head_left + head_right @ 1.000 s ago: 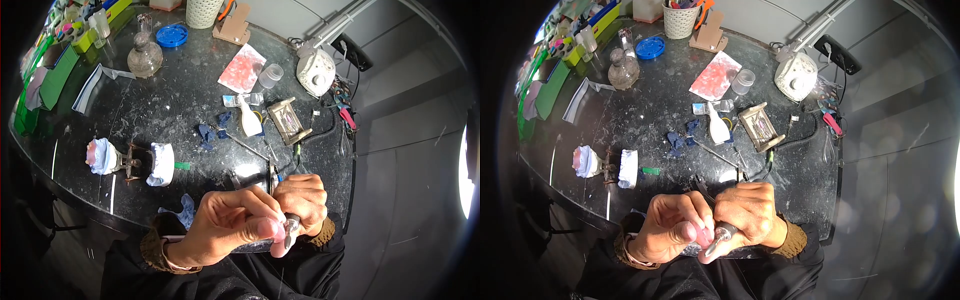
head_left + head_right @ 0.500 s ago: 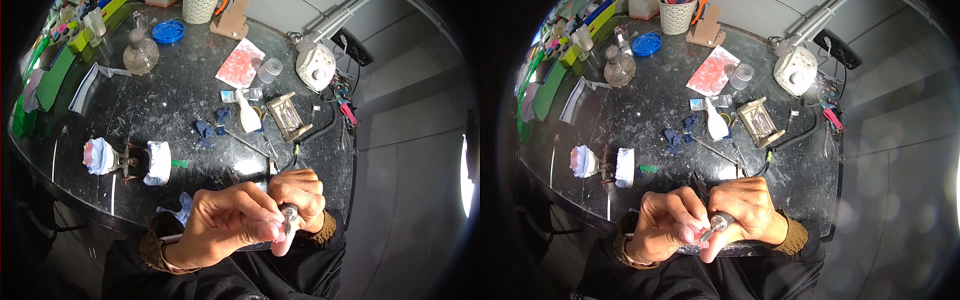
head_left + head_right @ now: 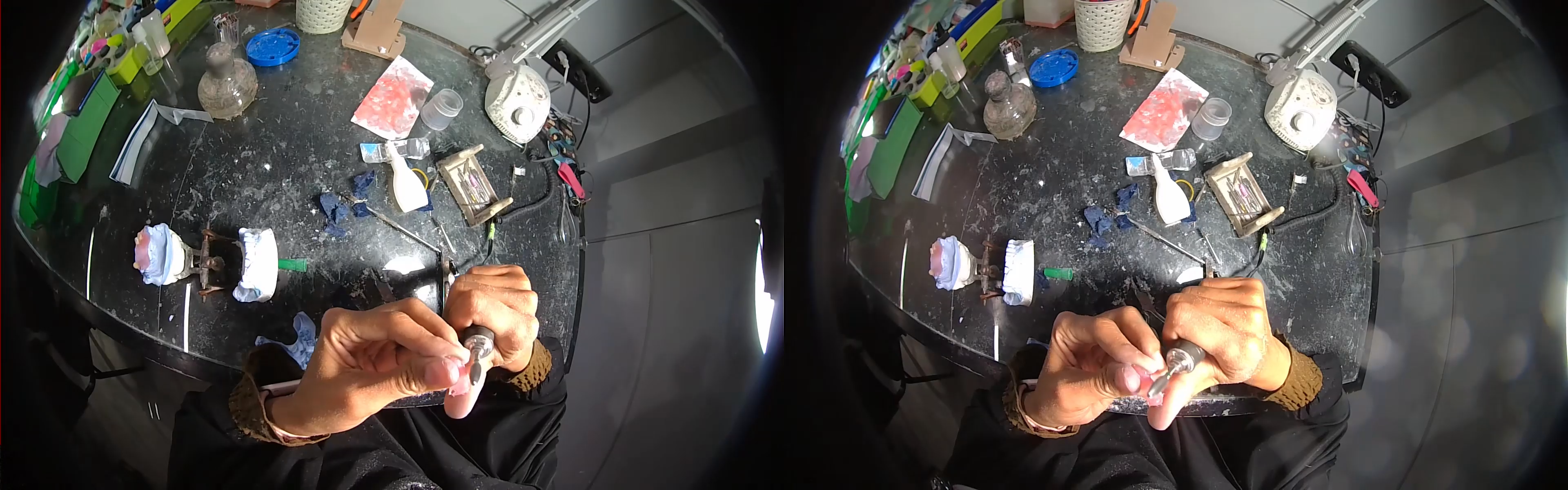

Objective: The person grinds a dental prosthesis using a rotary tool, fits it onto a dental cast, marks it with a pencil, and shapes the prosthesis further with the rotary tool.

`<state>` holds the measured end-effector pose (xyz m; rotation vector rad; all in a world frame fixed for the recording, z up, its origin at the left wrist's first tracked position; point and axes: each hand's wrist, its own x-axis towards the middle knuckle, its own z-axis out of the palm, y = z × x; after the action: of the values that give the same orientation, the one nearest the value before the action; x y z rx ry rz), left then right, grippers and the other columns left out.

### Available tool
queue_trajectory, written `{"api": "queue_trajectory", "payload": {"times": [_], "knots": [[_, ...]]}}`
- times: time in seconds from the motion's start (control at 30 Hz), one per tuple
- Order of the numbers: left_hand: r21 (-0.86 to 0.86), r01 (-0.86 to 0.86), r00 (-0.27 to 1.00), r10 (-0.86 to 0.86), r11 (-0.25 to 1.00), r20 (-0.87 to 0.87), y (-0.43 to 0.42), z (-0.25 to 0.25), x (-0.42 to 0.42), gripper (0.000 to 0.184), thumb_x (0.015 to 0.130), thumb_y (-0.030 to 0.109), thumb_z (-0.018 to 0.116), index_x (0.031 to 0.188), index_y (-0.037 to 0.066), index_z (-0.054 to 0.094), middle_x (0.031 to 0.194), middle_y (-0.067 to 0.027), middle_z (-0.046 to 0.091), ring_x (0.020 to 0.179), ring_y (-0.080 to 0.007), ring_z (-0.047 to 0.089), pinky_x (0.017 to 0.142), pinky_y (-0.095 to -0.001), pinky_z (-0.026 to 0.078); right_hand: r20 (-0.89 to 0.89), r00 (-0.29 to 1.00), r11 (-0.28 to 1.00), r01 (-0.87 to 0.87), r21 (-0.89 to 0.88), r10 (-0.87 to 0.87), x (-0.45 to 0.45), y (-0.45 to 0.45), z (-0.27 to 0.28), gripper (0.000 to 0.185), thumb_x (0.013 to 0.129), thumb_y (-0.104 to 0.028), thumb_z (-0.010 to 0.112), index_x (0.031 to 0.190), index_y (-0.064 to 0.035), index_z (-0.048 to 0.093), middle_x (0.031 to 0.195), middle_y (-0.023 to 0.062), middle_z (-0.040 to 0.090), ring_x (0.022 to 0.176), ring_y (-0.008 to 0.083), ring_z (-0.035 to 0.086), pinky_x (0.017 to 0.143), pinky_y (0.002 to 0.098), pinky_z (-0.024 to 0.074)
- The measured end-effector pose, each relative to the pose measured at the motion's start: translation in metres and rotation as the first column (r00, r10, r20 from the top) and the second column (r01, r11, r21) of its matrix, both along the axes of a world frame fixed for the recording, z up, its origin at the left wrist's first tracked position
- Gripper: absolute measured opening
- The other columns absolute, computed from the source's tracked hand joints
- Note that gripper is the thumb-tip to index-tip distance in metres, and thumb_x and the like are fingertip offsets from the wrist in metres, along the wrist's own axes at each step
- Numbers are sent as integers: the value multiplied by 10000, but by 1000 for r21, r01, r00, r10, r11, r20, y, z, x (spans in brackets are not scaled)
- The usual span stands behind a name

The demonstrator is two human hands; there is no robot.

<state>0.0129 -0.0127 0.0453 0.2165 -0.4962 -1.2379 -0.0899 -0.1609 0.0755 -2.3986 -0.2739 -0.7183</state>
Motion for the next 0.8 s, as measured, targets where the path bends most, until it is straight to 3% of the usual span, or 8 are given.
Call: {"api": "queue_trajectory", "payload": {"times": [0.1, 0.2, 0.43, 0.53, 0.73, 0.8], "knots": [[18, -15, 1000, 15, 1000, 17, 0, -2, 1, 90, 823, -56, 626, 912, -44, 640, 943, -136, 612, 843, -173, 645, 737, -278, 552, -5, 1000, 1000, 1, 22, -1, 2, 1, -2, 382, 804, -340, 634, 612, -47, 480, 543, 52, 490, 420, 209, 500, 406, 303, 348], [25, -18, 999, 17, 1000, 36, 0, -3, 2, 91, 825, -54, 625, 915, -45, 637, 941, -137, 610, 842, -173, 645, 733, -282, 552, -48, 998, 1000, -25, 18, 26, -1, -3, -3, 546, 540, -570, 690, 669, -68, 518, 614, 41, 490, 496, 214, 528, 440, 310, 387], [15, 30, 999, -29, 999, -41, 0, -1, -1, 94, 841, -46, 608, 935, -58, 613, 938, -157, 607, 777, -206, 654, 706, -307, 552, 28, 999, 997, -33, -74, 35, -1, -4, -4, 464, 559, -495, 680, 657, -71, 519, 617, 46, 503, 484, 189, 521, 415, 291, 355], [-32, 131, 975, -135, 991, -175, -3, -2, -3, 90, 847, -42, 602, 936, -59, 609, 934, -162, 608, 784, -203, 648, 702, -311, 547, 114, 993, 989, -6, -145, 23, -1, -4, -8, 413, 522, -436, 679, 636, -80, 503, 610, 36, 504, 470, 169, 512, 397, 282, 328], [23, 33, 997, -32, 999, -66, -3, -2, -2, 95, 853, -22, 606, 945, -45, 611, 913, -159, 615, 771, -183, 643, 700, -303, 537, 34, 998, 990, 63, -125, -59, -2, -3, -3, 396, 516, -433, 673, 621, -99, 489, 598, 14, 491, 448, 143, 492, 389, 270, 310], [20, 76, 992, -73, 997, -106, -3, 0, -1, 90, 864, -4, 600, 944, -45, 598, 914, -153, 616, 775, -180, 640, 705, -294, 530, 79, 995, 988, 72, -136, -62, -1, -2, -6, 400, 525, -443, 670, 626, -98, 494, 594, 9, 485, 438, 144, 477, 391, 268, 314]]}}
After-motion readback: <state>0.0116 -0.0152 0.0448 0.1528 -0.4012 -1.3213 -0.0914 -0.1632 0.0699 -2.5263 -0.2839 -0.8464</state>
